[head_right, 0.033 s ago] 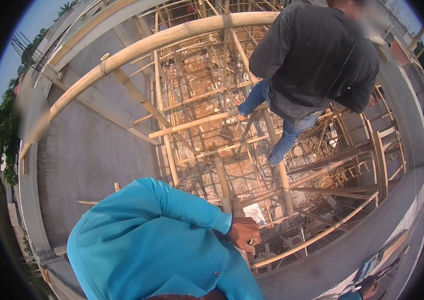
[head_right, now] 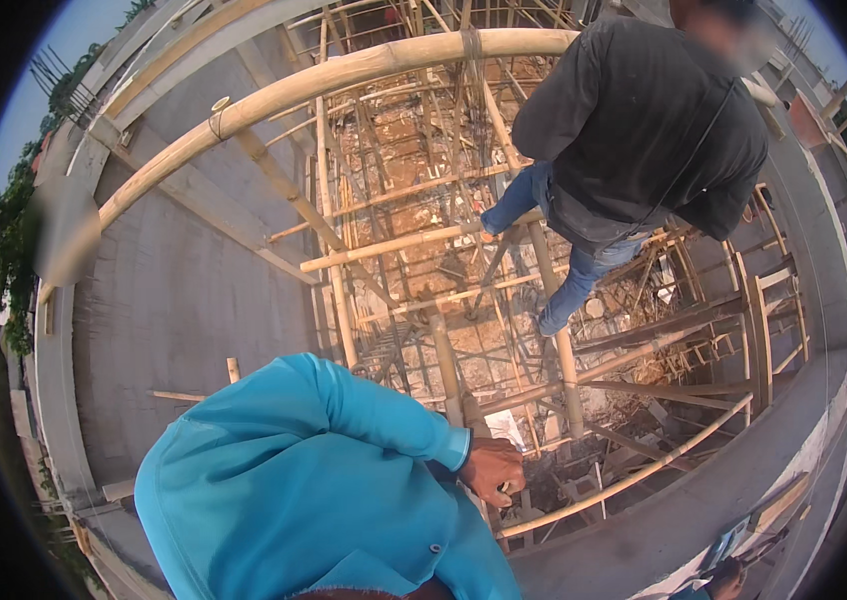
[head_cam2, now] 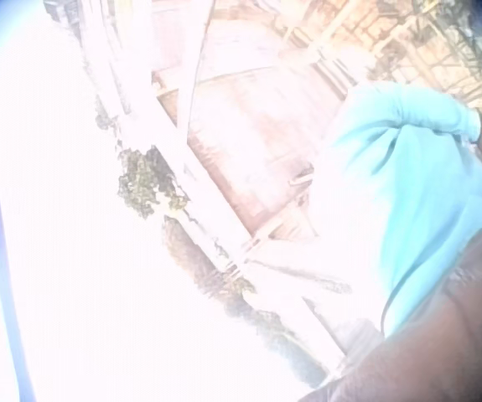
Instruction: The person assembles bamboo scaffolding on a construction site. They tie bamboo poles together with wire using pliers, position and secure wooden planks, and hammer nails into the structure. Another worker is visible nearby.
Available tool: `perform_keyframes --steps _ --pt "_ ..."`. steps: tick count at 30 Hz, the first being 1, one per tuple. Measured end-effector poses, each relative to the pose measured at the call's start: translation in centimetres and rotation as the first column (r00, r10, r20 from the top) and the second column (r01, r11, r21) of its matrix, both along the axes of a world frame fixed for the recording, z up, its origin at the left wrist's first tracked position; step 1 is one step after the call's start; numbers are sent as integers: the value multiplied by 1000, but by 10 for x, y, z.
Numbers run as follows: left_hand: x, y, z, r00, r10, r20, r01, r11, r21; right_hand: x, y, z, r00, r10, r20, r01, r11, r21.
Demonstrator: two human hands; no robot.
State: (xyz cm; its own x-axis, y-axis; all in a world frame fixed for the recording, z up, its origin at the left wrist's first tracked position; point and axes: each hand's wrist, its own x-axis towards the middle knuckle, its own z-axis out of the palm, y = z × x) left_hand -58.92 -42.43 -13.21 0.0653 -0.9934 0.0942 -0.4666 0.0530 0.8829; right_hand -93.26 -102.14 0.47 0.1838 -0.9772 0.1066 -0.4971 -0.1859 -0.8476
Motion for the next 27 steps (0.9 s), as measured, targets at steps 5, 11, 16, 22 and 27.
perform_keyframes --steps 5,11,16,22,27 --pt "19 5 6 999 -29 44 28 1000 9 79 134 -6 988 45 150 -60 993 99" --pt "18 5 4 998 -45 36 44 999 23 157 297 -47 792 375 482 -603 608 517" --pt "22 7 5 998 -60 15 59 996 72 199 374 -74 727 249 640 -683 355 638" --pt "22 5 5 998 -39 41 35 994 102 208 384 -44 646 456 612 -759 296 580" --pt "24 2 4 933 5 -359 47 990 136 202 393 -35 728 507 462 -665 357 656"
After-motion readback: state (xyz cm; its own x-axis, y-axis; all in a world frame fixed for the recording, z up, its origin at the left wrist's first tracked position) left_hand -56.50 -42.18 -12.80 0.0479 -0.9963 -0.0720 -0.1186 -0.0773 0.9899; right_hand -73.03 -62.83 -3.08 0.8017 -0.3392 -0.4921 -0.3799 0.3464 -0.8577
